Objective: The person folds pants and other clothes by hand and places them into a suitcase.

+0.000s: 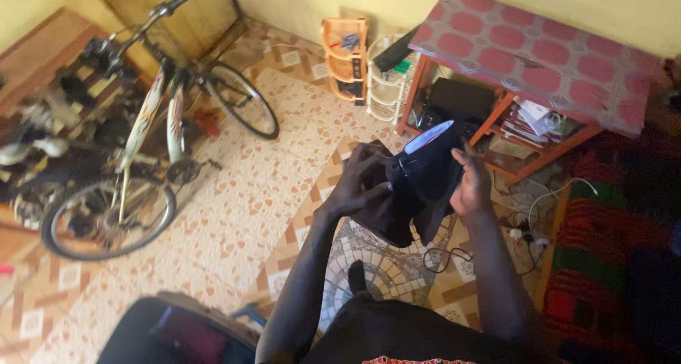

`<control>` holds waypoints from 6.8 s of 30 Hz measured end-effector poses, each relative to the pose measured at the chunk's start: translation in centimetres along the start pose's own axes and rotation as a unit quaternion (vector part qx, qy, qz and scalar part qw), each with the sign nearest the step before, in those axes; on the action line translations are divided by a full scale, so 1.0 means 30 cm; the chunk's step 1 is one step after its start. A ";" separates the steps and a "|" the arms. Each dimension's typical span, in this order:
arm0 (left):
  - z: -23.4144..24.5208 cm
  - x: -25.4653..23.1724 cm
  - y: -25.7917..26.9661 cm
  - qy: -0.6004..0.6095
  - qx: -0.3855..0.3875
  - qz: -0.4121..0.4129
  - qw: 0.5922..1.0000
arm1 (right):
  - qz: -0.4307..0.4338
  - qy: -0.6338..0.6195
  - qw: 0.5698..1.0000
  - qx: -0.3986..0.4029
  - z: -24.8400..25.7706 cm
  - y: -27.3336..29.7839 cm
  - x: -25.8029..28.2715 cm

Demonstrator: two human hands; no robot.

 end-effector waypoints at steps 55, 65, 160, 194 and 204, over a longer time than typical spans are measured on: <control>-0.016 0.256 -1.039 0.137 0.149 -0.041 0.978 | 0.075 0.183 0.962 0.187 -0.147 -0.909 0.199; -0.079 0.156 -1.129 0.183 0.273 -0.098 0.939 | 0.062 0.127 0.954 0.265 -0.196 -0.899 0.160; -0.068 0.282 -0.884 -0.024 -0.053 0.088 0.994 | 0.209 0.478 0.807 0.274 -0.382 -0.813 0.188; 0.243 0.597 -0.841 0.001 -0.182 0.192 0.964 | 0.268 0.784 0.495 0.261 -0.193 -1.150 0.269; 0.239 0.678 -0.831 0.052 -0.239 0.224 0.943 | 0.241 0.728 0.593 0.244 -0.229 -1.292 0.211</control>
Point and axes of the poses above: each hand's wrist, its own y-axis away from the middle knuckle, its own z-axis out of the back of the hand, x = y × z, the point moved 7 cm from there along -y, towards the middle knuckle, and after that the axes turned 7 degrees about z, right-handed, at the moved point
